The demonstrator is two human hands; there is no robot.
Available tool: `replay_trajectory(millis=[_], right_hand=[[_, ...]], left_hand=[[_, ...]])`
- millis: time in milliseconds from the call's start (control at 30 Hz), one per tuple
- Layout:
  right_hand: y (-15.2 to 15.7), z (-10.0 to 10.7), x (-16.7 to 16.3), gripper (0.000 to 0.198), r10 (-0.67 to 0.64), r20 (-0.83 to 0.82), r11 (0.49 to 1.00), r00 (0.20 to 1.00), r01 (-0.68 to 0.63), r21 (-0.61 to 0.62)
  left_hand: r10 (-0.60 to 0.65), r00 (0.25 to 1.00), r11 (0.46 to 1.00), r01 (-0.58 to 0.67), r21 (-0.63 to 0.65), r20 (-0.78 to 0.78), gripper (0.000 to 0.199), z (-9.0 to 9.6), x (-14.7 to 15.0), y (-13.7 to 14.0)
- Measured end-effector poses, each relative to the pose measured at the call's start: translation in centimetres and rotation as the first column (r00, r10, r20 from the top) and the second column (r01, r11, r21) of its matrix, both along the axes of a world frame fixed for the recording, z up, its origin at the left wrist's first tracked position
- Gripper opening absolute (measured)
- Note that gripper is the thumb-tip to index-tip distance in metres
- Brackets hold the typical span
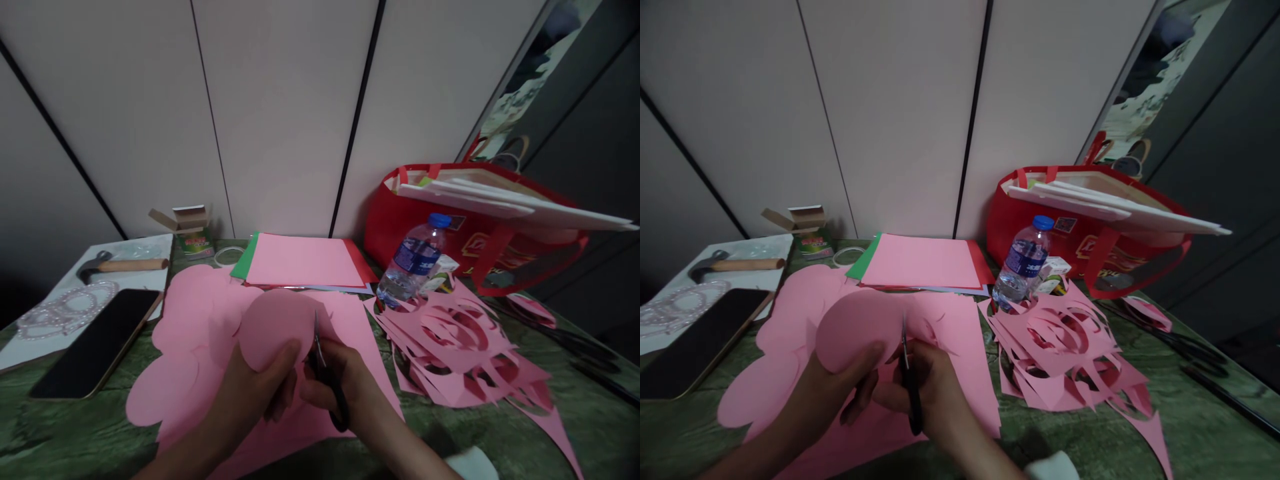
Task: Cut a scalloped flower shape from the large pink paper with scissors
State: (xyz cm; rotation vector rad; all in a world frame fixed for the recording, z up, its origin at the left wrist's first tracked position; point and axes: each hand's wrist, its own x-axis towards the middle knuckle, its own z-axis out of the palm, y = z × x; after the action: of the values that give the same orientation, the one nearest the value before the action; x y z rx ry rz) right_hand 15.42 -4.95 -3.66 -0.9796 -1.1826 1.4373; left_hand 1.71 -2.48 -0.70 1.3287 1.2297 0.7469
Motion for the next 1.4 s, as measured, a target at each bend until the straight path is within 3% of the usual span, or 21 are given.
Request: replay_trajectory(millis=[567,1400], right_hand=[[-0.02,0.42,0.20,0.036,0.028,0.079,0.999,0.997,-0.025,-0.037],[0.10,-0.13,0.53,0.037,0.058,0.114,0.998,0.992,-0.059,0.009]], left_hand=[[-0.036,0.999,0.999,0.036,-0.003,-0.016,0.048,0.47,-0.03,-0.09],[-0.035,0.999,0.999,0.036,-0.026,0.037,0.048,0.74,0.11,-0.20]])
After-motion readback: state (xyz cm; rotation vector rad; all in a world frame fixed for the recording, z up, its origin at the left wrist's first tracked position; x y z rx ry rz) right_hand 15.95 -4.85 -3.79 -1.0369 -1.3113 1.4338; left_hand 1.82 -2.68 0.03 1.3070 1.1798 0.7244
